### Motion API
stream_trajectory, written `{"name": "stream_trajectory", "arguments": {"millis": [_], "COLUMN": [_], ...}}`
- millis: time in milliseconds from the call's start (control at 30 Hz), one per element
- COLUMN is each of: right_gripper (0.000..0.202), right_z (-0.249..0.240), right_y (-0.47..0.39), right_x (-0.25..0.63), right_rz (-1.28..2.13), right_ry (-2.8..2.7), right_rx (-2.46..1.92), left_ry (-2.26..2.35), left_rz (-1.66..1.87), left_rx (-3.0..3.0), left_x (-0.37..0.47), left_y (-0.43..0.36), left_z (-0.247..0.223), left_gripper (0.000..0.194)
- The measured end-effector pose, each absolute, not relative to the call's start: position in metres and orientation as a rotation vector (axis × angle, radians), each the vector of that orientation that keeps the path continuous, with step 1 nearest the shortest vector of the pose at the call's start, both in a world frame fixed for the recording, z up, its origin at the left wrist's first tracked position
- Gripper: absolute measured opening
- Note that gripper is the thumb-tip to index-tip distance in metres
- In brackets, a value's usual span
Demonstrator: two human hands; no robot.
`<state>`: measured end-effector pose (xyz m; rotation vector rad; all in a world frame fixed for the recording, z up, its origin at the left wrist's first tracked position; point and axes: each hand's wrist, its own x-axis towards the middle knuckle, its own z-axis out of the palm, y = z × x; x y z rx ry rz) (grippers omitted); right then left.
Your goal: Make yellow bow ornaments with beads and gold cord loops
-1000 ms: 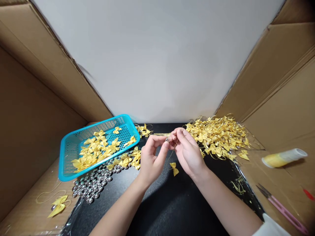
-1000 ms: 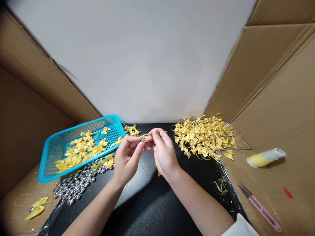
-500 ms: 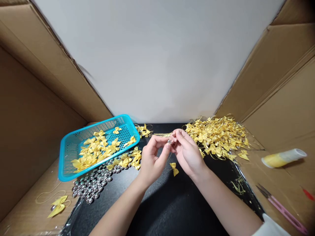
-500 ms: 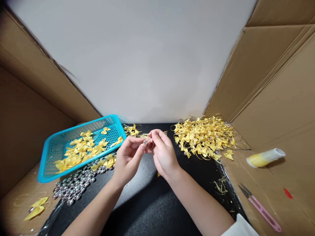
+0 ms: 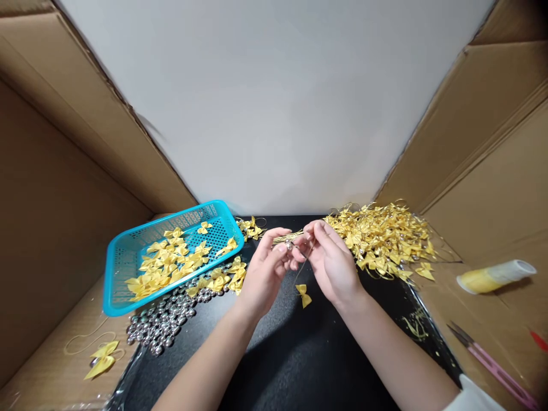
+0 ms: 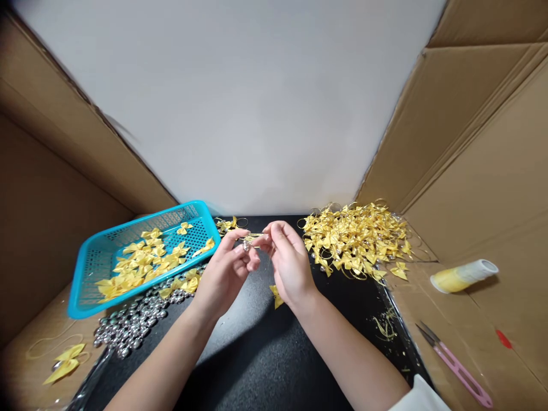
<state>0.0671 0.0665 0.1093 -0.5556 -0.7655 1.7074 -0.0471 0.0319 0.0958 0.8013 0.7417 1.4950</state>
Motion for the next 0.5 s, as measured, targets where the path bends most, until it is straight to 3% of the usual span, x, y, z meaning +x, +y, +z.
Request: {"name": "stream_trajectory", "arguments": {"millis": [300, 500], "right_gripper": [0.021, 0.020], "right_z": [0.122, 0.129], "right_y": [0.058, 0.056], "right_x": [0.071, 0.080], "right_rz": [1.544, 1.655], "right_ry": [-0.811, -0.755], "right_rx": [-0.592, -0.558], "left_ry": [0.498, 0.503], "left_rz": [1.311, 1.253], "left_rx": [0.489, 0.429], "left_x": [-0.046, -0.046], "left_y": [0.022, 0.018], "left_z": [0.112, 0.113], "left_gripper": [0.015, 0.020]}}
